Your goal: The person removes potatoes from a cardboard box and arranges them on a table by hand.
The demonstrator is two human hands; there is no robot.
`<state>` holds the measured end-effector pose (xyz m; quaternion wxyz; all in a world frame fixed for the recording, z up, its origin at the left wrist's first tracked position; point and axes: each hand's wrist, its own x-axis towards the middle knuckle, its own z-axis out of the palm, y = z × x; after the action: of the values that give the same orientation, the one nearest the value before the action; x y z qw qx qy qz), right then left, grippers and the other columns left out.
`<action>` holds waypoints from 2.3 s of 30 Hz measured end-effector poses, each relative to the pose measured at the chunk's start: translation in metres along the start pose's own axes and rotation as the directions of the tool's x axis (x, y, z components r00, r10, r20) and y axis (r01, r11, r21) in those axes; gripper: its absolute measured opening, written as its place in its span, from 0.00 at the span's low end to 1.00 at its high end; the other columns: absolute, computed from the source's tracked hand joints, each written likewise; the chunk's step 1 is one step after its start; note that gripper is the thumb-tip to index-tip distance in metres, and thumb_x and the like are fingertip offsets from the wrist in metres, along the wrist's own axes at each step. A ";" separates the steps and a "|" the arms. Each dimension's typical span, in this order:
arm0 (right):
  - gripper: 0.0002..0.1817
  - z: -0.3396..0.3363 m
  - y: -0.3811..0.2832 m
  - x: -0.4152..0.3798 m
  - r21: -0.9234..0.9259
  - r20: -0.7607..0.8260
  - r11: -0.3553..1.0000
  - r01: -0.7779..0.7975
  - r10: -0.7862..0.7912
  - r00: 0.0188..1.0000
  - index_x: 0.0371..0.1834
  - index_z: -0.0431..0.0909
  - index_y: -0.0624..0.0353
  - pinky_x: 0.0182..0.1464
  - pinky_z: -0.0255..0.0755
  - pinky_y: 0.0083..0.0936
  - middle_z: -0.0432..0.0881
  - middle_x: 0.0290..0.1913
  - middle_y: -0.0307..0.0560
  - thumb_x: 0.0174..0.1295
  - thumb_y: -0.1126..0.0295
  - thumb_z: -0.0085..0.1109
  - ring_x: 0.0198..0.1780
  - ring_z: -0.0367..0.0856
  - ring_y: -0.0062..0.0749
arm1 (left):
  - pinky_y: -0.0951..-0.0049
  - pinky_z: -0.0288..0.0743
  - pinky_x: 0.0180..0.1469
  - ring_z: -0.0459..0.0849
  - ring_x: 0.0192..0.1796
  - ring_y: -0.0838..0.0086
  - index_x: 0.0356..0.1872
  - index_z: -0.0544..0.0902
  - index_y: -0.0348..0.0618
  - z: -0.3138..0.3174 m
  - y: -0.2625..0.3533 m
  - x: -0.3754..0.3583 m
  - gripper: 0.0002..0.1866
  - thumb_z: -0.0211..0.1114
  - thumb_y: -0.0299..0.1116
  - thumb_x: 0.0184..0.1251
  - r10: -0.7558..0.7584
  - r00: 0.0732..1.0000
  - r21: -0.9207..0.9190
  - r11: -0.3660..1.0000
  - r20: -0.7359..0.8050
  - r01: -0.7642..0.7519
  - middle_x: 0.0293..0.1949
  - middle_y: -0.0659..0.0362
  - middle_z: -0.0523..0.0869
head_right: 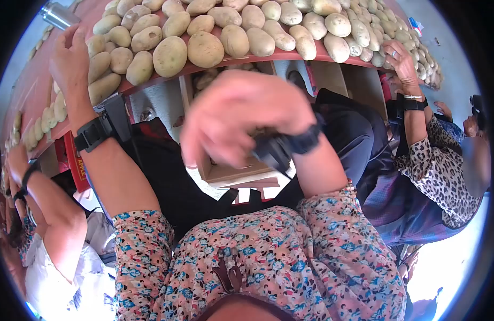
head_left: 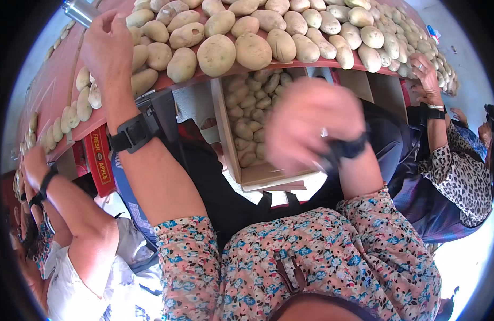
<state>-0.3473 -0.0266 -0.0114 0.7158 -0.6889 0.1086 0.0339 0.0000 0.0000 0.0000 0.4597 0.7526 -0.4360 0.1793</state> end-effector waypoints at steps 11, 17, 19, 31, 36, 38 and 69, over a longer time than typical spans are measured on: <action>0.17 -0.007 0.482 0.039 -0.764 -0.387 0.342 -0.547 0.436 0.813 0.47 0.83 0.60 0.51 0.78 0.43 0.83 0.54 0.54 0.65 0.63 0.49 0.53 0.82 0.49 | 0.71 0.78 0.44 0.85 0.39 0.73 0.45 0.85 0.36 -0.008 0.001 0.001 0.15 0.64 0.37 0.65 -0.099 0.987 -0.331 0.942 -0.126 0.053 0.37 0.56 0.87; 0.19 0.034 0.389 0.064 -0.678 -0.578 0.216 -0.703 0.435 0.690 0.54 0.83 0.55 0.57 0.73 0.48 0.82 0.57 0.50 0.67 0.66 0.46 0.62 0.78 0.47 | 0.79 0.76 0.36 0.79 0.38 0.81 0.40 0.80 0.36 -0.026 0.002 0.001 0.04 0.60 0.25 0.70 -0.501 0.850 -0.691 0.673 -0.164 0.264 0.38 0.60 0.82; 0.19 0.037 0.396 0.067 -0.673 -0.665 0.171 -0.720 0.287 0.690 0.56 0.82 0.54 0.58 0.71 0.49 0.81 0.59 0.50 0.67 0.66 0.45 0.65 0.74 0.46 | 0.77 0.76 0.39 0.81 0.40 0.78 0.41 0.80 0.37 -0.028 0.003 -0.001 0.05 0.60 0.26 0.70 -0.498 0.853 -0.680 0.681 -0.157 0.272 0.39 0.60 0.83; 0.30 0.037 0.422 0.047 -0.208 -0.602 0.627 -0.751 0.523 0.603 0.60 0.72 0.62 0.61 0.72 0.44 0.77 0.57 0.71 0.52 0.65 0.64 0.60 0.78 0.58 | 0.79 0.78 0.37 0.80 0.37 0.81 0.41 0.81 0.38 -0.026 0.023 -0.005 0.05 0.59 0.27 0.71 -0.515 0.853 -0.656 0.673 -0.083 0.342 0.36 0.62 0.82; 0.30 0.005 0.466 0.031 -0.517 -0.276 0.664 -0.539 0.467 0.840 0.60 0.72 0.61 0.61 0.71 0.39 0.79 0.57 0.60 0.59 0.54 0.61 0.58 0.78 0.51 | 0.80 0.78 0.36 0.80 0.36 0.81 0.41 0.80 0.38 -0.025 0.018 -0.002 0.05 0.59 0.27 0.71 -0.509 0.859 -0.695 0.636 -0.052 0.335 0.36 0.62 0.82; 0.31 -0.005 0.443 0.036 -0.570 -0.176 0.649 -0.504 0.502 0.846 0.63 0.71 0.60 0.61 0.71 0.38 0.79 0.57 0.60 0.60 0.54 0.60 0.59 0.78 0.51 | 0.80 0.78 0.36 0.79 0.36 0.81 0.41 0.80 0.38 -0.024 0.013 -0.001 0.05 0.59 0.27 0.72 -0.500 0.864 -0.697 0.641 -0.063 0.321 0.36 0.62 0.82; 0.24 -0.094 -0.131 0.286 -0.204 -0.386 0.870 -0.449 0.350 0.853 0.55 0.74 0.55 0.39 0.83 0.51 0.79 0.48 0.40 0.66 0.49 0.56 0.52 0.78 0.35 | 0.45 0.72 0.54 0.76 0.59 0.54 0.60 0.75 0.43 -0.030 -0.016 -0.025 0.22 0.63 0.35 0.66 -0.294 0.910 0.180 0.951 0.293 0.250 0.57 0.51 0.77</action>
<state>-0.0527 -0.1557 0.0569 0.5557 -0.7424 0.3655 0.0806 0.0030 0.0415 -0.0100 0.3511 0.8551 -0.3810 0.0205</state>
